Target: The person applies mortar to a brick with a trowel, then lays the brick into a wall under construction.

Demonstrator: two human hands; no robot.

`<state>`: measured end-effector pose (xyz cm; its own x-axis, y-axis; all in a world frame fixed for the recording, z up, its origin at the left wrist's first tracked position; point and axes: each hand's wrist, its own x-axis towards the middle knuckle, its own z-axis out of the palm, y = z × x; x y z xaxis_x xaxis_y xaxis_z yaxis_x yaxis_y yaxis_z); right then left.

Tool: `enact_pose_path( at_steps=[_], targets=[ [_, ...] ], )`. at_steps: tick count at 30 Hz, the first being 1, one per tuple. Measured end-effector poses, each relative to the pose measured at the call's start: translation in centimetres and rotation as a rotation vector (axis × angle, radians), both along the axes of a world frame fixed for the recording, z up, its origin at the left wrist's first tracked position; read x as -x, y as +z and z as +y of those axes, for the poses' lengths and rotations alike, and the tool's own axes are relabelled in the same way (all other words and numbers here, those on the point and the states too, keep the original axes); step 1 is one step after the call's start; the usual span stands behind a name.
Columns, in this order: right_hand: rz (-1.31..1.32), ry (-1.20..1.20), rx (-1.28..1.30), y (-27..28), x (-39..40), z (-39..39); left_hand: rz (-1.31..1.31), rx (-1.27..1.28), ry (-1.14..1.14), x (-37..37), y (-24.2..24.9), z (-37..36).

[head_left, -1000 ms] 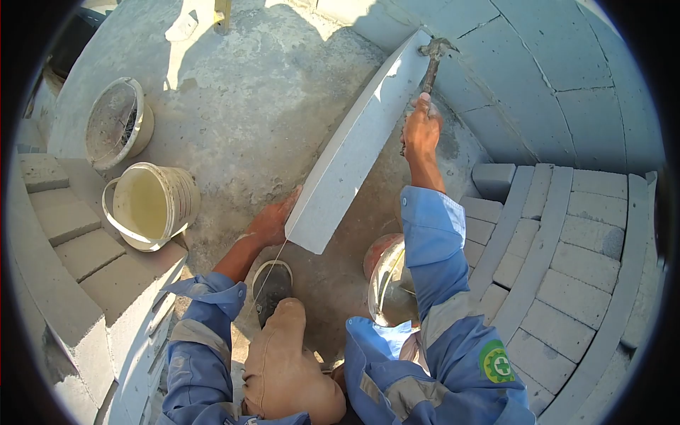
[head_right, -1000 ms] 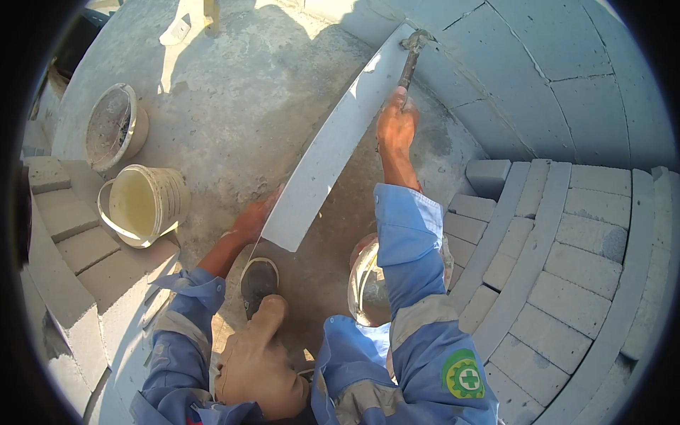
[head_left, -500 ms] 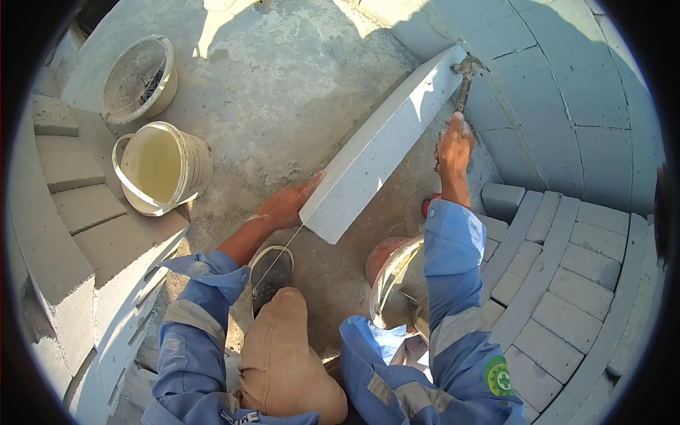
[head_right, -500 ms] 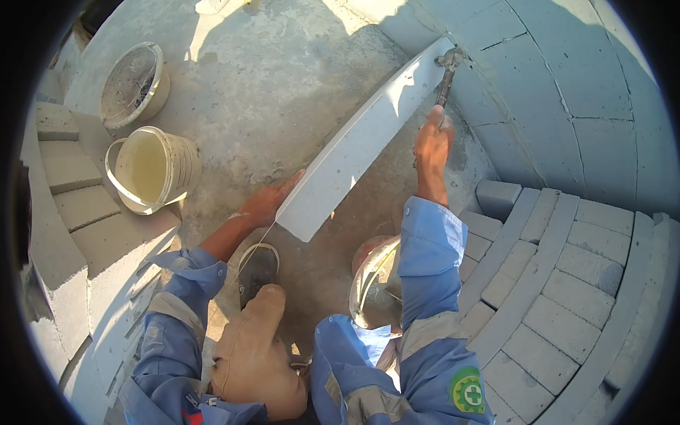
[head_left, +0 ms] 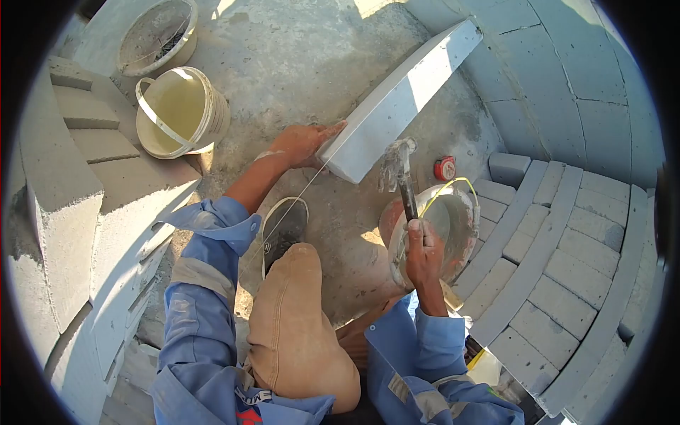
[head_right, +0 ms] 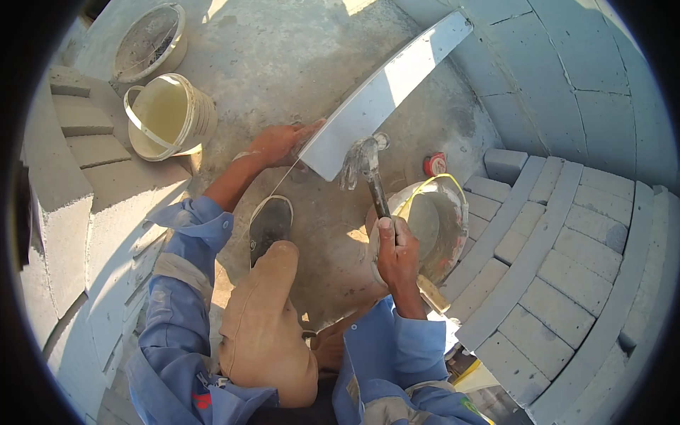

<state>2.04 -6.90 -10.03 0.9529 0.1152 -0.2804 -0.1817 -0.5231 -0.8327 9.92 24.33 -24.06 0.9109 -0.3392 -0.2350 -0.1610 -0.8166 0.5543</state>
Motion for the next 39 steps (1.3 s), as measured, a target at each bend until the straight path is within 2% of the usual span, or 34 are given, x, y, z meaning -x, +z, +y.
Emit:
enact_pose_path(
  at_steps=[1,2,4,5,7,8,9,10,12,13,15,16,18,23,25,27,29,31,35,38,39],
  targets=[
    [-0.071,0.175,0.285,0.5,1.7,-0.3,-0.003,0.012,-0.007,0.0,0.0,0.4],
    [-0.074,0.17,0.3,0.8,3.2,-0.6,0.0,-0.001,0.0,0.1,0.0,0.9],
    [-0.217,0.465,0.572,1.4,5.7,-0.7,-0.006,-0.008,-0.003,1.1,0.4,1.7],
    [-0.224,0.448,0.58,1.6,6.5,-0.4,-0.051,0.061,0.03,1.5,0.7,2.2],
    [0.022,0.649,0.801,2.2,7.3,0.8,-0.106,0.136,0.034,2.0,2.7,2.0],
    [0.042,0.72,0.861,1.8,7.6,1.3,-0.007,0.399,0.117,2.1,4.2,1.5],
    [0.037,0.697,0.867,1.3,7.8,1.8,0.095,0.657,0.198,2.0,5.8,1.0],
    [0.014,0.775,0.861,0.8,8.0,2.5,0.089,0.657,0.177,2.0,7.3,0.2],
    [0.014,0.901,0.859,0.2,8.4,4.0,0.012,0.398,0.316,2.0,10.0,-1.8],
    [0.01,0.88,0.859,0.2,8.7,4.8,0.004,0.396,0.297,1.7,10.3,-2.5],
    [-0.041,0.992,0.803,0.2,8.7,6.2,0.084,0.067,0.331,0.6,10.6,-3.4],
    [-0.121,1.038,0.764,-0.1,8.8,6.6,0.072,0.063,0.323,0.2,10.5,-3.5],
    [-0.154,1.07,0.73,-0.5,8.5,7.5,0.212,0.118,0.358,-0.7,10.3,-3.3],
    [-0.21,1.21,0.686,-1.0,8.0,8.7,0.277,0.213,0.41,-1.6,9.4,-3.2],
    [-0.383,1.268,0.689,-2.0,6.6,8.4,0.259,0.208,0.422,-2.0,8.8,-3.1],
    [-0.367,1.263,0.775,-2.2,3.9,8.1,0.17,0.156,0.449,-2.0,8.0,-3.3],
    [-0.327,0.92,0.869,-2.0,1.5,7.9,0.237,0.171,0.438,-1.5,9.1,-3.4],
    [-0.362,0.805,0.941,-2.6,0.6,7.9,0.276,0.194,0.458,-2.1,9.6,-3.3],
    [-0.339,0.876,0.797,-2.6,4.1,7.7,0.271,0.178,0.455,-1.6,9.4,-3.4],
    [-0.363,1.168,0.706,-2.2,5.4,8.2,0.288,0.234,0.456,-2.1,8.7,-3.1],
    [-0.367,1.166,0.706,-2.2,5.0,8.1,0.32,0.251,0.464,-2.2,8.3,-3.1]
  ],
)
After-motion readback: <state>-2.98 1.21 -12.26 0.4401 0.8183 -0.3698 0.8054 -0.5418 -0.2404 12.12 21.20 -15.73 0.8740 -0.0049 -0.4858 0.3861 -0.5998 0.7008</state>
